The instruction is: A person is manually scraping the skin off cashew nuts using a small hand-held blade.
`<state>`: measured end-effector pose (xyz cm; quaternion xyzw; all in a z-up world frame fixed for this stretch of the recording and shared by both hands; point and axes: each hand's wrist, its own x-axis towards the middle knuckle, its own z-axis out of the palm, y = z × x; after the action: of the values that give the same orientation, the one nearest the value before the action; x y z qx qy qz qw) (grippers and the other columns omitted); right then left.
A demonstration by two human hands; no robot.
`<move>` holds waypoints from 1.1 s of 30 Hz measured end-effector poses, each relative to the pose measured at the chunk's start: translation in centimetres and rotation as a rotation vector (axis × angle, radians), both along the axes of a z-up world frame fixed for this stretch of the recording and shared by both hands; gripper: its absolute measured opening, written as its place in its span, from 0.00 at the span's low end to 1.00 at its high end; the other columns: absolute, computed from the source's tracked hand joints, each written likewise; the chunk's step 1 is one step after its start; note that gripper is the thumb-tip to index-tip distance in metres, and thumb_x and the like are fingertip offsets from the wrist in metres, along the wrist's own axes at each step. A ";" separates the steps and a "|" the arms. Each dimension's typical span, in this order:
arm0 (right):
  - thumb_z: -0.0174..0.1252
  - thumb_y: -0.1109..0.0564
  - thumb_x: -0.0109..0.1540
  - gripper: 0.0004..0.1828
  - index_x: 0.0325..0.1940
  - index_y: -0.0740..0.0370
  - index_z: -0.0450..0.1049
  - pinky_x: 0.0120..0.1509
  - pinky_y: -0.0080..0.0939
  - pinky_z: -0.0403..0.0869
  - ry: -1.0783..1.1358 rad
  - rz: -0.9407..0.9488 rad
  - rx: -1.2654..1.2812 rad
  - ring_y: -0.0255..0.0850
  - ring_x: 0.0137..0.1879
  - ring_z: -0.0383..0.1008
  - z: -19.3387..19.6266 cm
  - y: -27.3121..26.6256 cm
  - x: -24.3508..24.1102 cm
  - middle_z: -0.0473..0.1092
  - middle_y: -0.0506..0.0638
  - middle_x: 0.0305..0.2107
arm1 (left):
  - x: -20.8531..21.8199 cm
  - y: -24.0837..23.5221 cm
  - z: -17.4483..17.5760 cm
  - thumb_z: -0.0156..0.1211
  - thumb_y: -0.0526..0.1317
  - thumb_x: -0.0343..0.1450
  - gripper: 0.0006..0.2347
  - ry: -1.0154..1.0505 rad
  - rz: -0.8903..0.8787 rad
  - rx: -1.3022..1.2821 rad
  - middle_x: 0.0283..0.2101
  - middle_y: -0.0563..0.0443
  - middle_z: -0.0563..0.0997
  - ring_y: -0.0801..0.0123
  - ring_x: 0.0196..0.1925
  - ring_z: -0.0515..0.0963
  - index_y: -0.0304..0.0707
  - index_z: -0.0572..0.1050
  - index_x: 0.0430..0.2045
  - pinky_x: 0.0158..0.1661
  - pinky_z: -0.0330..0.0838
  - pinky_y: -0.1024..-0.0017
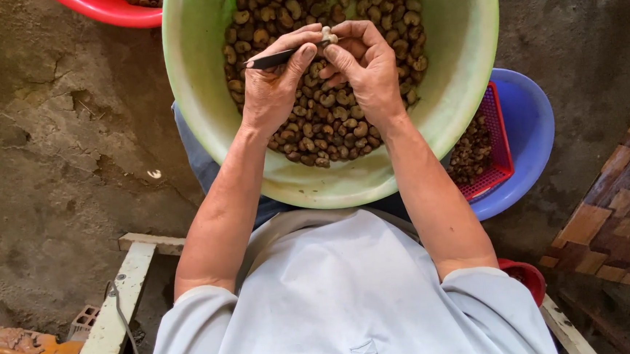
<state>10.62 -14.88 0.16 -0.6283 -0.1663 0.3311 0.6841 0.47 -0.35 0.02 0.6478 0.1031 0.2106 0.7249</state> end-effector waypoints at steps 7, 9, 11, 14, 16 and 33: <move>0.62 0.56 0.69 0.13 0.55 0.61 0.68 0.41 0.34 0.85 -0.009 0.015 0.012 0.39 0.37 0.83 -0.4 -0.2 -0.3 0.79 0.55 0.43 | -0.2 0.1 0.7 0.59 0.38 0.80 0.08 -0.001 0.026 0.016 0.55 0.44 0.83 0.62 0.59 0.83 0.38 0.79 0.51 0.64 0.79 0.67; 0.61 0.55 0.69 0.14 0.55 0.61 0.68 0.41 0.34 0.85 -0.008 0.028 0.008 0.40 0.38 0.84 0.0 -0.1 -0.3 0.80 0.57 0.44 | -0.3 0.0 1.3 0.59 0.42 0.80 0.09 -0.006 0.067 -0.113 0.51 0.47 0.84 0.65 0.55 0.85 0.38 0.80 0.48 0.60 0.81 0.70; 0.61 0.54 0.69 0.14 0.54 0.61 0.68 0.40 0.34 0.84 -0.005 0.028 -0.002 0.40 0.37 0.83 -0.1 0.1 -0.2 0.80 0.56 0.43 | -0.2 0.1 0.7 0.59 0.40 0.80 0.08 -0.015 0.046 -0.056 0.53 0.45 0.83 0.62 0.59 0.82 0.37 0.80 0.48 0.64 0.78 0.67; 0.62 0.53 0.69 0.14 0.53 0.60 0.70 0.40 0.32 0.83 -0.015 0.027 -0.049 0.38 0.37 0.82 0.3 0.0 -0.3 0.80 0.54 0.40 | -0.2 0.1 0.4 0.59 0.39 0.80 0.08 0.009 0.042 -0.045 0.54 0.45 0.83 0.64 0.59 0.81 0.37 0.81 0.49 0.62 0.78 0.69; 0.63 0.51 0.68 0.14 0.52 0.59 0.71 0.39 0.31 0.82 -0.029 0.028 -0.083 0.36 0.37 0.82 0.4 0.0 -0.3 0.79 0.52 0.39 | -0.3 0.1 0.4 0.60 0.40 0.79 0.09 0.043 0.061 -0.088 0.52 0.48 0.84 0.69 0.54 0.83 0.38 0.81 0.49 0.56 0.81 0.74; 0.57 0.50 0.69 0.14 0.52 0.62 0.71 0.37 0.31 0.80 -0.048 0.064 -0.119 0.35 0.32 0.77 0.5 -0.5 -0.2 0.76 0.51 0.35 | -0.3 0.3 1.6 0.59 0.43 0.80 0.10 0.046 0.003 -0.079 0.50 0.47 0.84 0.65 0.54 0.85 0.39 0.80 0.49 0.56 0.83 0.69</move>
<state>10.43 -15.38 0.62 -0.6699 -0.1826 0.3471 0.6304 0.20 -0.09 1.63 0.6231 0.1288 0.1925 0.7470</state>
